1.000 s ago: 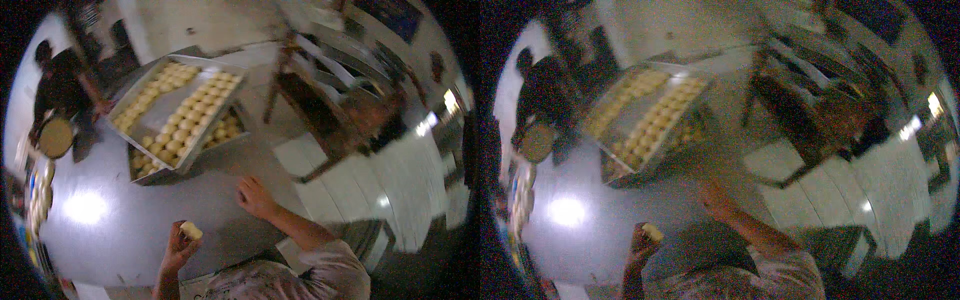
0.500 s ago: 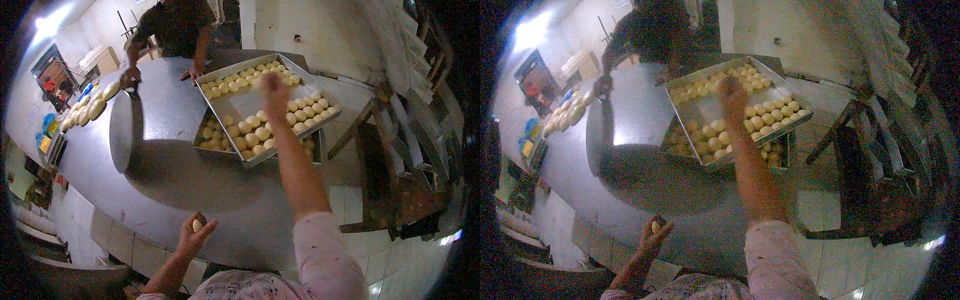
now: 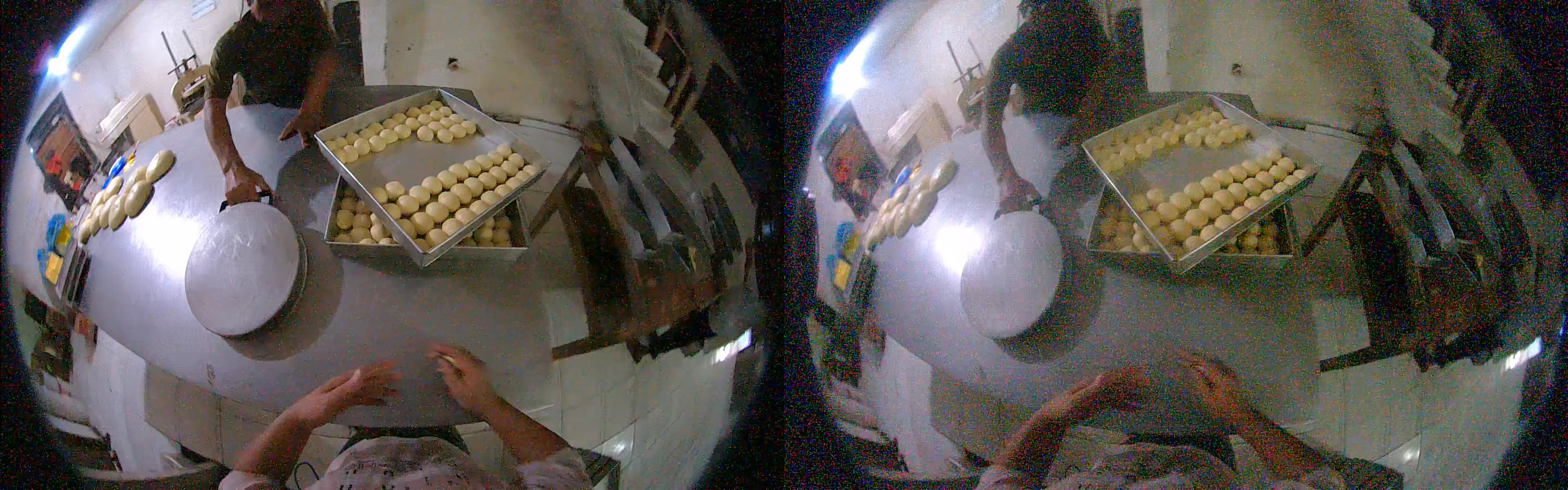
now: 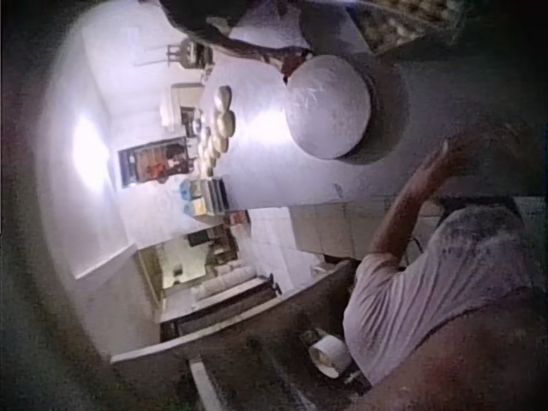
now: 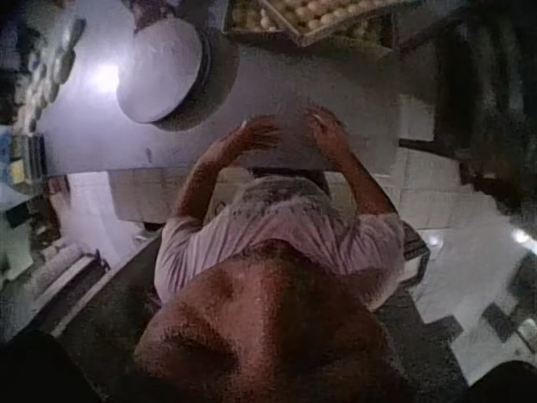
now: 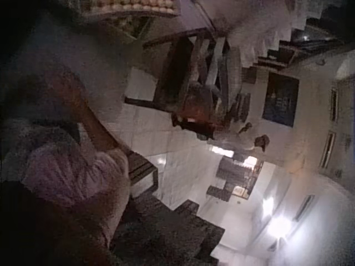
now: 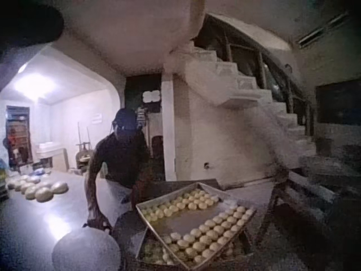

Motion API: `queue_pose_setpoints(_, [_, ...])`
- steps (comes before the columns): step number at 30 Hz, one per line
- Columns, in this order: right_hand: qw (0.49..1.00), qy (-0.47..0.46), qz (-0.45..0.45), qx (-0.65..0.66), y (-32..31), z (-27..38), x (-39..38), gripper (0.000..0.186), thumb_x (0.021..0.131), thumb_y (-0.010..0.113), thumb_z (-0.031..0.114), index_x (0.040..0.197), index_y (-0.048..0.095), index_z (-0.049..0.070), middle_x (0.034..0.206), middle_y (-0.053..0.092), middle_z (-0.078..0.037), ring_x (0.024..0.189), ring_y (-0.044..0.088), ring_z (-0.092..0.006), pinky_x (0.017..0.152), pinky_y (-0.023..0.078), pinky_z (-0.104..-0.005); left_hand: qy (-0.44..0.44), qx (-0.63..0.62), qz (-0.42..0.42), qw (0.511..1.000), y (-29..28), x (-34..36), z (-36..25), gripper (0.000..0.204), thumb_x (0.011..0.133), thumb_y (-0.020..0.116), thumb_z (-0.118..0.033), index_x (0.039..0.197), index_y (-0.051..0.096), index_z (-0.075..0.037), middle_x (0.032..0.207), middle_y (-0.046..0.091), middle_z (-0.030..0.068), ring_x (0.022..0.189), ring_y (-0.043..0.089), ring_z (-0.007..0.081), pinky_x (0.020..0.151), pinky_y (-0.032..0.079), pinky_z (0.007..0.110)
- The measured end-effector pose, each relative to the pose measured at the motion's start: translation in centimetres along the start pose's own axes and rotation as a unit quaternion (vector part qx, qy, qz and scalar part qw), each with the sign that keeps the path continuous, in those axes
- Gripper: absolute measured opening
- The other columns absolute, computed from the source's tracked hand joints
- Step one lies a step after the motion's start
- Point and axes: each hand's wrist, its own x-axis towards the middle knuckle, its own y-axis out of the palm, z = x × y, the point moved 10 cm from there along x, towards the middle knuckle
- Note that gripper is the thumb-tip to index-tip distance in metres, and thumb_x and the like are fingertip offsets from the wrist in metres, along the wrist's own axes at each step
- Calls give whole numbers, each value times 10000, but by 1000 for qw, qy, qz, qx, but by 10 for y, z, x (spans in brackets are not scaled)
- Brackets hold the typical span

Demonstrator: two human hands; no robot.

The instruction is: The person shapes small pieces of dough by hand and places them in rows inside a rectangular metal baking pan on a stainless steel table.

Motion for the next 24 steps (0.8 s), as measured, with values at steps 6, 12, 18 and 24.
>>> queue_pose_setpoints(6, [833, 47, -403, -377, -95, -25, -6, 360, 805, 558, 278, 1099, 531, 73, 1141, 472, -195, 1046, 422, -382, 916, 278, -532, -18, 193, -15, 981, -48, -38, 8, 366, 926, 431, -293, 1162, 492, -20, 1140, 538, 87, 1059, 488, 184, 932, 361, 336])
queue_pose_setpoints(12, [920, 19, -286, -266, -19, 13, 22, 272, 769, 583, 273, 895, 530, 37, 897, 524, -180, 876, 487, -371, 790, 355, -485, -77, 244, 61, 965, -38, -60, 20, 300, 911, 475, -233, 1132, 514, -34, 1129, 542, 80, 1058, 491, 169, 912, 372, 322])
queue_pose_setpoints(18, [808, 310, -449, -223, -135, -87, -22, 319, 731, 609, 296, 926, 574, 46, 919, 548, -194, 877, 523, -351, 728, 454, -443, -67, 312, -69, 945, -52, -45, 20, 300, 890, 504, -230, 1127, 521, -46, 1099, 571, 74, 1061, 495, 179, 886, 381, 315])
queue_pose_setpoints(24, [842, -69, -387, -370, -78, -15, -17, 259, 695, 615, 213, 857, 531, 29, 846, 534, -154, 832, 504, -308, 754, 403, -426, 4, 288, 5, 958, -20, -7, 19, 226, 845, 554, -233, 947, 582, -33, 981, 582, 64, 926, 528, 194, 837, 404, 320])
